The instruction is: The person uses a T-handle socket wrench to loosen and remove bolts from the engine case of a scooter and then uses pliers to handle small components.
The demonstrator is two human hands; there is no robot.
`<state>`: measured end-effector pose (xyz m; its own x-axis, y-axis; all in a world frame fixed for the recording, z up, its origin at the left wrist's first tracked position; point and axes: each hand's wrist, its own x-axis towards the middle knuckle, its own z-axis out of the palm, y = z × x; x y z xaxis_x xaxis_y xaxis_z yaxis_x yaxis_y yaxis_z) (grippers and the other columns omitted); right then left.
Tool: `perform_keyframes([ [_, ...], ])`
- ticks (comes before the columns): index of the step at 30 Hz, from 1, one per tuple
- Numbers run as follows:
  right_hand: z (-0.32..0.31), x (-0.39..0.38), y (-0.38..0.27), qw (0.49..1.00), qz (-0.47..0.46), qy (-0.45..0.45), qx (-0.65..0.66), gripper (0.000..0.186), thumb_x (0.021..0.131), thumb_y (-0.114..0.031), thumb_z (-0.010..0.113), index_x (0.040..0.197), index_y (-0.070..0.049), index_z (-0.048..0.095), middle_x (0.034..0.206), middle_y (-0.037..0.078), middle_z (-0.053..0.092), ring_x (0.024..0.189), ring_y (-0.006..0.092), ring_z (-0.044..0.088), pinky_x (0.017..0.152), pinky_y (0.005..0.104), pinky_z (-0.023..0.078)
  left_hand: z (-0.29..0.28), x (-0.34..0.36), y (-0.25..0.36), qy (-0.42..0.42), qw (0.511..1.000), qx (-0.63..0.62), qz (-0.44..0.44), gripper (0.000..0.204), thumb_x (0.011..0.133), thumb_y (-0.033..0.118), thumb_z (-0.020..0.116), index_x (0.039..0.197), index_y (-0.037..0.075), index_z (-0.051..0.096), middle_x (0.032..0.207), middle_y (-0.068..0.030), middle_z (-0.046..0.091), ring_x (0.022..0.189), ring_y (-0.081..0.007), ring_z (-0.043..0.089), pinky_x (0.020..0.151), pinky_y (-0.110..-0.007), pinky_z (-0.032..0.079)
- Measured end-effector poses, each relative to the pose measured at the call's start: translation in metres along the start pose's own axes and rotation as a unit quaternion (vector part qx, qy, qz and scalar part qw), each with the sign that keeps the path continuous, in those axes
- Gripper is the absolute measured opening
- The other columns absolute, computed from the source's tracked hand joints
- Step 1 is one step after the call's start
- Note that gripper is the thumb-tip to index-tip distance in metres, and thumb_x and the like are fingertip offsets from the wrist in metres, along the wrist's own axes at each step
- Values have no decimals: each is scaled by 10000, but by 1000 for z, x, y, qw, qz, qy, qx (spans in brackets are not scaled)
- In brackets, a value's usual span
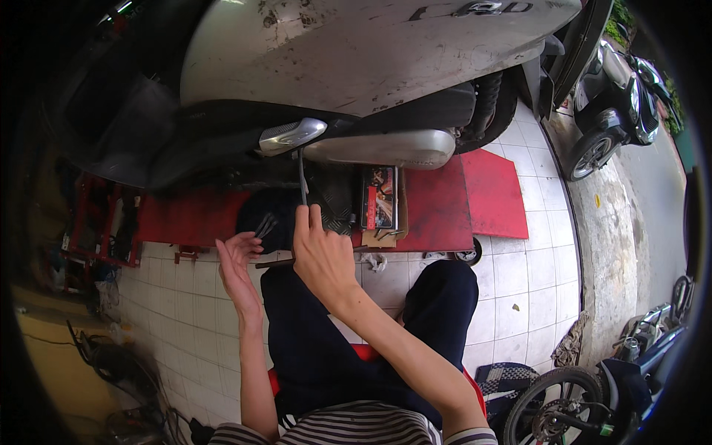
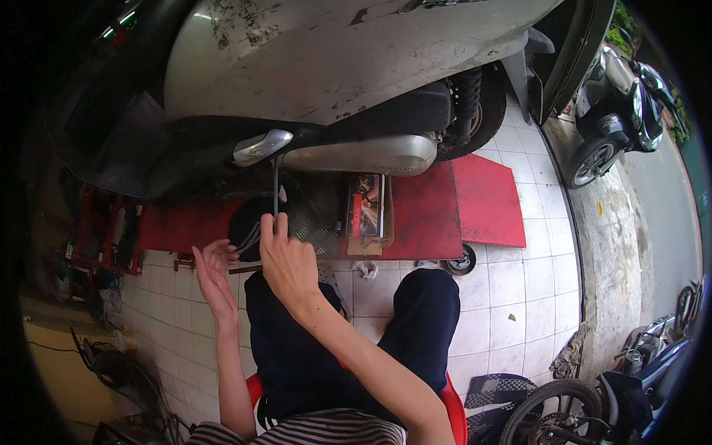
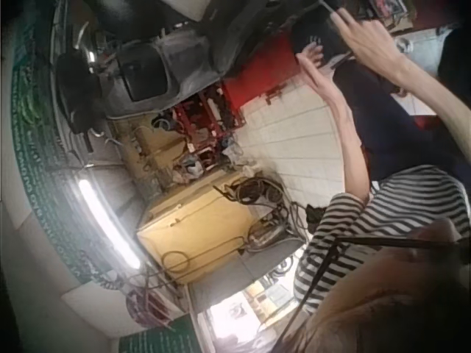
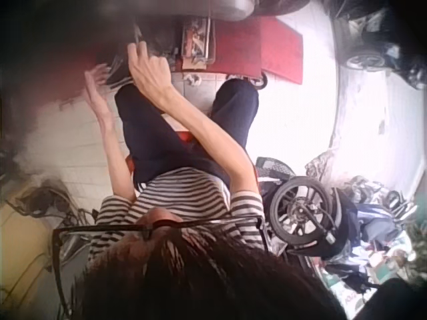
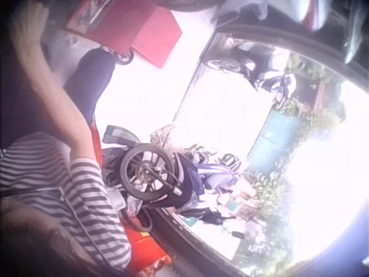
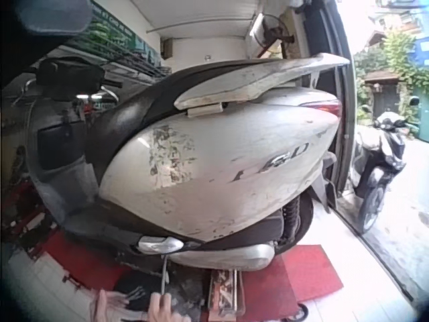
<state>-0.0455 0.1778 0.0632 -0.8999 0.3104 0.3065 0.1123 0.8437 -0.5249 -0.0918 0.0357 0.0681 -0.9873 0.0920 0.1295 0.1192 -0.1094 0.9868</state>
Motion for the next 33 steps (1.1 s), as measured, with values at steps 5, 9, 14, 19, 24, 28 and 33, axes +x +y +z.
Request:
perform_keyframes([
  [5, 9, -7, -5, 981, -66, -51, -175, 516, 760, -74, 701, 1205, -12, 448, 1067, 138, 555, 658, 226, 694, 529, 320, 512, 26, 39, 6, -166, 916, 364, 34, 359, 1006, 307, 553, 965, -14, 707, 807, -99, 729, 722, -155, 637, 702, -309, 488],
  [9, 24, -6, 1, 972, -70, -40, -222, 599, 741, -78, 716, 1274, -10, 451, 1123, 145, 559, 658, 216, 694, 528, 297, 504, 30, 84, -45, -316, 909, 264, -60, 272, 971, 213, 637, 943, -52, 691, 815, -62, 716, 682, -82, 632, 598, -234, 466],
  [14, 14, -14, 8, 966, -130, 11, -223, 684, 732, -119, 746, 1334, -21, 438, 1211, 172, 539, 924, 244, 662, 787, 381, 503, 34, 92, -45, -347, 911, 71, -210, 224, 942, 200, 677, 987, -19, 666, 883, -61, 707, 723, -113, 684, 629, -219, 525],
  [19, -49, -66, -4, 986, -71, 145, -31, 844, 751, -184, 812, 1447, -33, 360, 1246, 189, 462, 1109, 268, 539, 976, 429, 402, 32, 86, -38, -353, 895, -31, -272, 243, 956, 168, 645, 1059, -51, 627, 918, -151, 706, 816, -236, 731, 725, -289, 598],
  [24, -2, -90, 15, 914, 129, 179, 341, 554, 847, -138, 772, 1340, -53, 534, 1109, 133, 550, 944, 189, 621, 788, 333, 501, 35, 81, -35, -337, 897, -79, -274, 248, 978, 121, 597, 1107, -90, 585, 948, -206, 697, 871, -322, 732, 773, -339, 617],
  [28, 6, -59, -4, 907, 79, 218, 352, 298, 854, -64, 746, 1144, -39, 685, 951, 97, 592, 719, 155, 671, 629, 293, 524, 41, 77, -41, -310, 903, -82, -285, 252, 978, 125, 600, 1112, -88, 584, 945, -201, 697, 888, -317, 730, 776, -337, 618],
  [33, 7, -52, -14, 940, 12, 242, 239, 266, 869, -64, 717, 1130, -115, 720, 954, 90, 520, 690, 197, 646, 564, 326, 509, 38, 72, -27, -360, 890, -47, -276, 309, 937, 115, 666, 1157, -78, 568, 1010, -204, 695, 951, -281, 719, 804, -313, 608],
])
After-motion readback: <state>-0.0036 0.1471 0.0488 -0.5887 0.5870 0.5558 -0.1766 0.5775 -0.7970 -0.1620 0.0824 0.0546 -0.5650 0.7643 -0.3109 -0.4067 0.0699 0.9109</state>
